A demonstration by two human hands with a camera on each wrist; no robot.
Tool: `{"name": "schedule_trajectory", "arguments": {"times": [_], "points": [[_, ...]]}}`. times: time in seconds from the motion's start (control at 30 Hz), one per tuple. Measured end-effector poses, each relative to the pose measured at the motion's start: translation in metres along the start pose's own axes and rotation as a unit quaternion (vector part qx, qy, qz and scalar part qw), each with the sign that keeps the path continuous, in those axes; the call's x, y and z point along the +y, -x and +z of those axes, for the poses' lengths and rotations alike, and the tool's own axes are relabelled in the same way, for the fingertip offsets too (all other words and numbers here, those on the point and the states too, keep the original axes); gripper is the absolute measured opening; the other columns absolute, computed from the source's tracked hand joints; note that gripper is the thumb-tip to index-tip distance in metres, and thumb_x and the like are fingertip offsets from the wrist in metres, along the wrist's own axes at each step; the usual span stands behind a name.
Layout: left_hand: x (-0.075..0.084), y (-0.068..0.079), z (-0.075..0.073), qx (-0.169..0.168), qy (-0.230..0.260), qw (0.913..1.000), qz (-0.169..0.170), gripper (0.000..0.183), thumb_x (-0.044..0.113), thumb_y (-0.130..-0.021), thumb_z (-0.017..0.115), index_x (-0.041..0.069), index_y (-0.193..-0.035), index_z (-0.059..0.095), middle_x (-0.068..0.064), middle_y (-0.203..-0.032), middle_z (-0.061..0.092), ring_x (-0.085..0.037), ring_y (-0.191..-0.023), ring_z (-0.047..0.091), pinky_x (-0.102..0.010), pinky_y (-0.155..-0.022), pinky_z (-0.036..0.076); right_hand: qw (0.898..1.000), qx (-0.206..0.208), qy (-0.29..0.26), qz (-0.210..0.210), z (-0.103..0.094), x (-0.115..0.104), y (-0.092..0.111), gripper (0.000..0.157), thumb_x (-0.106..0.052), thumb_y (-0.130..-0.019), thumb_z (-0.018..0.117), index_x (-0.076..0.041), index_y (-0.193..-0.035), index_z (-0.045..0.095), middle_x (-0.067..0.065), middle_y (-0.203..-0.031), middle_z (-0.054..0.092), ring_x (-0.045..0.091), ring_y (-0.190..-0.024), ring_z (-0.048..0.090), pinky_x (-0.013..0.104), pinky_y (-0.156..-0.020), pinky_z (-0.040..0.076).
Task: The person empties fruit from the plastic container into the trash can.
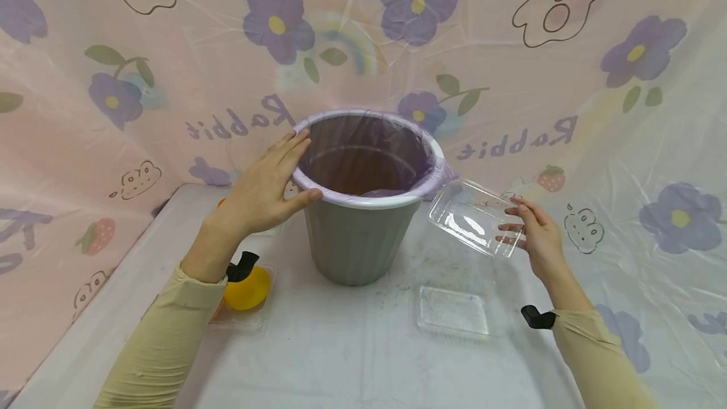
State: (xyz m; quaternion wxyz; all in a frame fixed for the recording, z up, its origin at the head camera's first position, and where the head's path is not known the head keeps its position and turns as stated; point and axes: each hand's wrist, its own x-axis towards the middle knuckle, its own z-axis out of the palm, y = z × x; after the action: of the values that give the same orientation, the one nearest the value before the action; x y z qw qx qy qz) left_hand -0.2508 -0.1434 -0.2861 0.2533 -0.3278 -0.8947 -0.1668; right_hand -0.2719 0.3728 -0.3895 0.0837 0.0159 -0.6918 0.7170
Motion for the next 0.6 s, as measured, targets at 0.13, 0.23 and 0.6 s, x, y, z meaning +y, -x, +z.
{"name": "schedule_trajectory", "arguments": {"times": [0.13,0.23,0.6], "points": [[0.000,0.000,0.000,0.001,0.002,1.0000,0.001,0.085,0.062,-0.091,0.045,0.005,-0.150,0.023,-0.006,-0.157,0.019,-0.028,-0.144,0.016,-0.044,-0.117,0.015,0.997,-0.048,0.059,0.022,-0.006,0.011,-0.009,0.046,-0.031,-0.100,0.046,-0.009,-0.139,0.044,0.004,-0.112,0.058,0.026,-0.088,0.069,0.052,-0.075,0.054],[0.000,0.000,0.000,0.001,0.002,1.0000,0.000,0.086,0.062,-0.091,0.045,0.005,-0.150,0.023,-0.006,-0.157,0.019,-0.027,-0.145,0.014,-0.043,-0.118,0.014,0.993,-0.075,0.085,0.035,-0.011,0.019,-0.016,0.045,-0.033,-0.100,0.045,-0.013,-0.140,0.044,0.008,-0.117,0.056,0.032,-0.094,0.067,0.050,-0.075,0.055],[0.000,0.000,0.001,0.002,0.006,1.0000,0.002,0.086,0.063,-0.091,0.043,0.004,-0.150,0.023,-0.005,-0.158,0.018,-0.028,-0.145,0.015,-0.042,-0.118,0.013,0.980,-0.142,0.126,0.061,-0.017,0.036,-0.036,0.043,-0.029,-0.100,0.047,-0.011,-0.138,0.045,0.015,-0.123,0.057,0.041,-0.103,0.062,0.048,-0.077,0.055]]}}
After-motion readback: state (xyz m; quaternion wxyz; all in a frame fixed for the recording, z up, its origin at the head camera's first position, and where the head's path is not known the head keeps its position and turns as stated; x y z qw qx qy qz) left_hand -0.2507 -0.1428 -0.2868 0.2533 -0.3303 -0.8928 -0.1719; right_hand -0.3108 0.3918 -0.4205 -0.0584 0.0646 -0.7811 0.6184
